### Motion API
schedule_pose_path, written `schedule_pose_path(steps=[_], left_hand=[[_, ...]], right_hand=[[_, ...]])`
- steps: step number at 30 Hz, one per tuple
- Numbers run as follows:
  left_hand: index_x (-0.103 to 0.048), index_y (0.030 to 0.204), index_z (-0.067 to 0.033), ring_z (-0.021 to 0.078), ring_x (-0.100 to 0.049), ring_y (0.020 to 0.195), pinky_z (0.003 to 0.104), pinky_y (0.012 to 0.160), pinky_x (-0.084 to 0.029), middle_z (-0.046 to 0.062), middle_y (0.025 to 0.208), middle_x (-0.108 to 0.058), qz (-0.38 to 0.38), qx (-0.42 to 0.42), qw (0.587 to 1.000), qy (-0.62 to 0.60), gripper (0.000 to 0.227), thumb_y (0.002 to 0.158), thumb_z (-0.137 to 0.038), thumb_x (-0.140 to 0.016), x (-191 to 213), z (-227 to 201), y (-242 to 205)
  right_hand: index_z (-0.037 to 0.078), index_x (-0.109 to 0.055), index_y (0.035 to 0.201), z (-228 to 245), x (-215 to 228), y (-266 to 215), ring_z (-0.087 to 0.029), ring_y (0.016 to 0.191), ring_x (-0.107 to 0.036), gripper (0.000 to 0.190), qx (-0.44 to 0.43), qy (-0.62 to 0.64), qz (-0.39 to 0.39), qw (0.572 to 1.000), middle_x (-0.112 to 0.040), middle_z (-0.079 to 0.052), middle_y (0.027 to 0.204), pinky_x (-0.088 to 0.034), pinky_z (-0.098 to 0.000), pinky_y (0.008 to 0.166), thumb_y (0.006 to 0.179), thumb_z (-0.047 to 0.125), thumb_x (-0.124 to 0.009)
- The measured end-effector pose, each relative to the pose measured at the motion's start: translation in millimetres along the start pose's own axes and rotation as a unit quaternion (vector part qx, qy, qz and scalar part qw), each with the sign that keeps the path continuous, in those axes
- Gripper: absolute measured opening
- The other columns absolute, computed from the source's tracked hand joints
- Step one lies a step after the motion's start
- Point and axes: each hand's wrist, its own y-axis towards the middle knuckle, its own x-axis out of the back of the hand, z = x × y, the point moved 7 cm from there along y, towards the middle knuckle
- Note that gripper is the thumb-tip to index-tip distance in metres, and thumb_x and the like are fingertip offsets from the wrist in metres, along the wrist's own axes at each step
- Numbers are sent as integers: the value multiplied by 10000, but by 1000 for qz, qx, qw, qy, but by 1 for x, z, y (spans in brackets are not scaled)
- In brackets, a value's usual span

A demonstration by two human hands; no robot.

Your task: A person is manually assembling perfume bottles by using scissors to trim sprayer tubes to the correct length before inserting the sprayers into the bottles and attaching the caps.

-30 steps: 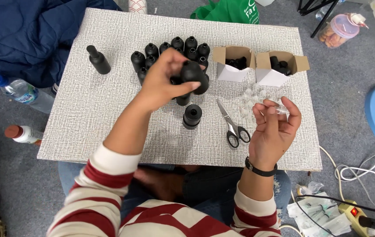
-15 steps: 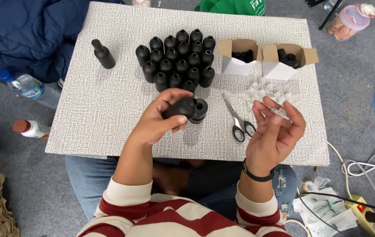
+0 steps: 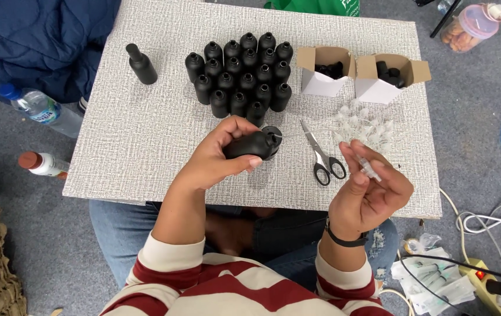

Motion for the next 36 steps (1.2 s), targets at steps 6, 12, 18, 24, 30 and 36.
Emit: schedule_pose_path(steps=[6,12,18,24,30,36], left_hand=[[-600,1127,99,194,-664,620,235,460,-547,208,869,-637,-11,14,1000,5,382,783,77,-764,5,1,-1],[-599,1109,100,198,-651,677,301,544,-596,210,903,-634,-16,16,1000,3,381,774,79,-781,5,2,-2],[-598,1106,97,194,-649,719,306,587,-607,223,941,-645,-4,39,999,19,399,765,73,-804,9,8,0],[-630,1091,93,195,-650,766,319,620,-602,219,927,-663,5,46,997,55,402,752,33,-838,6,9,-1],[-652,1099,82,177,-636,797,303,675,-587,200,913,-676,5,54,996,70,422,745,-3,-863,2,7,-2],[-668,1093,76,187,-640,803,297,693,-573,199,889,-684,5,54,995,89,414,744,-19,-869,1,4,-2]], right_hand=[[-20,-362,1188,2,3,0,-466,1075,-650,187,10,-3,5,1000,-563,-390,1145,-568,-649,985,1083,88,-473],[-38,-393,1168,-2,-8,0,-456,1086,-659,167,-4,6,14,1000,-581,-363,1126,-577,-653,964,1076,72,-478],[-58,-410,1143,-1,-24,4,-457,1041,-687,141,-28,8,72,997,-623,-338,1069,-584,-623,942,1077,59,-452],[-74,-455,1128,-3,-29,1,-455,1060,-701,150,-47,13,111,993,-659,-295,1030,-573,-594,962,1068,62,-469],[-94,-449,1144,2,-35,-1,-480,1033,-716,162,-94,34,124,987,-662,-309,1019,-583,-597,934,1055,41,-461],[-95,-445,1158,-3,-36,0,-461,1013,-728,198,-146,60,128,979,-663,-316,1011,-601,-566,896,1068,82,-446]])
